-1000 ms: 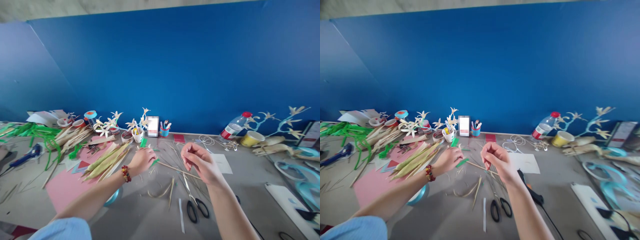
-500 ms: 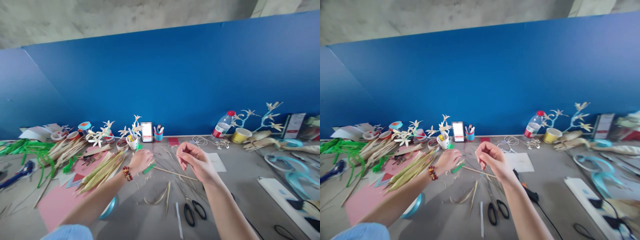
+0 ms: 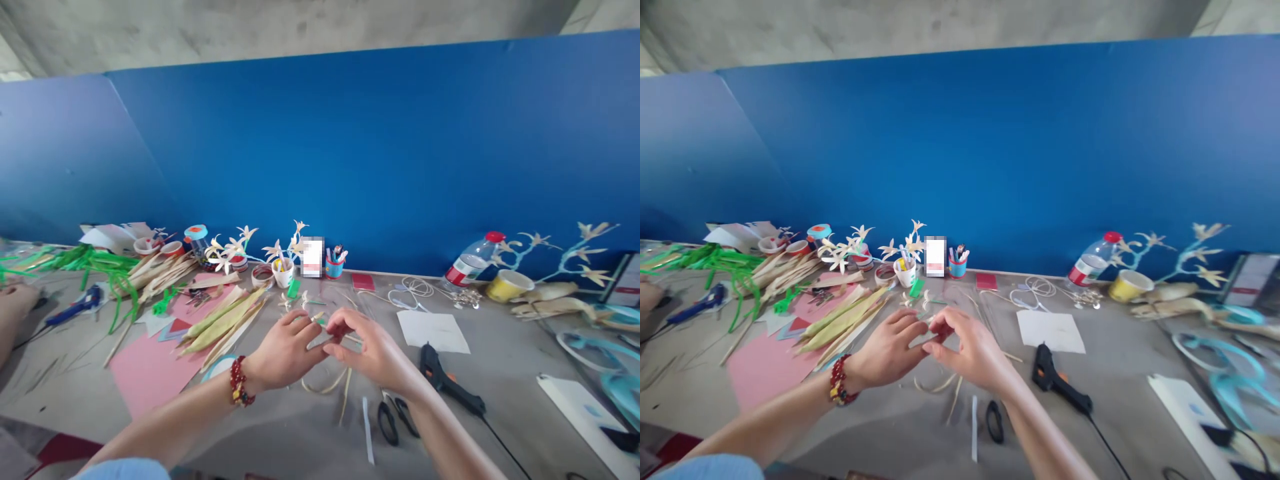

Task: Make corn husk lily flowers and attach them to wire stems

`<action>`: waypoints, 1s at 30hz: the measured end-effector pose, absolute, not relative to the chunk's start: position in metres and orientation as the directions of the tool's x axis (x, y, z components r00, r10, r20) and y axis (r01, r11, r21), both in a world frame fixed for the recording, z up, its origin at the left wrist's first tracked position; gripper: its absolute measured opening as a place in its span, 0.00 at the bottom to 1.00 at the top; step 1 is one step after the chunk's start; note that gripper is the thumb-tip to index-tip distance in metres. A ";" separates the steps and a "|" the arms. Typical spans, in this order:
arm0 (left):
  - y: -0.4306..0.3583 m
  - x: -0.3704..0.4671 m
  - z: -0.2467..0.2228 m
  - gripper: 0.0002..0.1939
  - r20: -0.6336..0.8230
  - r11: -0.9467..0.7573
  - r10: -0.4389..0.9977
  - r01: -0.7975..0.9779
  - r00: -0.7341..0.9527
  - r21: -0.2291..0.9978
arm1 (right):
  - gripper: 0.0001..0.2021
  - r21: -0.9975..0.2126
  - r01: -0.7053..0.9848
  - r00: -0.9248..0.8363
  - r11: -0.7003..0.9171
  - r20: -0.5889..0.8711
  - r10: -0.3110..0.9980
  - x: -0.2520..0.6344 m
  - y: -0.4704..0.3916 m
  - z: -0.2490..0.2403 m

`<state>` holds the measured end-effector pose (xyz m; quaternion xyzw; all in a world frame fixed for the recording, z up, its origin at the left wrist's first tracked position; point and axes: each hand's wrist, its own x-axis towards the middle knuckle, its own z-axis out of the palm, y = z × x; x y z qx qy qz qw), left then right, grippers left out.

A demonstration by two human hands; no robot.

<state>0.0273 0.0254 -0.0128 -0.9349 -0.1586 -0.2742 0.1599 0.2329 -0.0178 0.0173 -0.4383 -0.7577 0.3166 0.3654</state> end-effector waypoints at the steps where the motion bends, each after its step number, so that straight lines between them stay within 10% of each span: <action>1: 0.024 0.024 -0.014 0.06 0.558 -0.901 0.209 0.380 0.803 -0.209 | 0.05 -0.807 0.420 -0.362 0.416 0.272 0.892 0.232 -0.020 0.016; 8: 0.009 0.011 -0.015 0.13 0.534 -0.933 0.199 0.327 0.821 -0.154 | 0.06 -0.874 0.158 -0.385 0.459 0.374 0.844 0.224 -0.033 0.000; 14: -0.007 -0.002 -0.018 0.24 0.493 -0.957 0.254 0.292 0.832 0.000 | 0.15 -0.940 -0.139 0.126 0.311 0.294 0.947 0.247 -0.037 -0.013; 19: -0.013 -0.033 -0.034 0.06 0.491 -0.930 0.350 0.358 0.798 0.081 | 0.18 -0.904 0.340 0.320 0.259 0.370 0.872 0.313 -0.041 -0.029; 22: -0.015 -0.057 -0.048 0.13 0.581 -0.893 0.416 0.434 0.700 0.116 | 0.17 -0.620 0.783 0.301 0.047 0.445 0.844 0.349 -0.047 -0.044; 30: -0.029 -0.101 -0.066 0.10 0.482 -0.728 0.655 0.658 0.582 0.195 | 0.15 -0.245 0.968 0.169 -0.054 0.477 0.862 0.365 -0.043 -0.062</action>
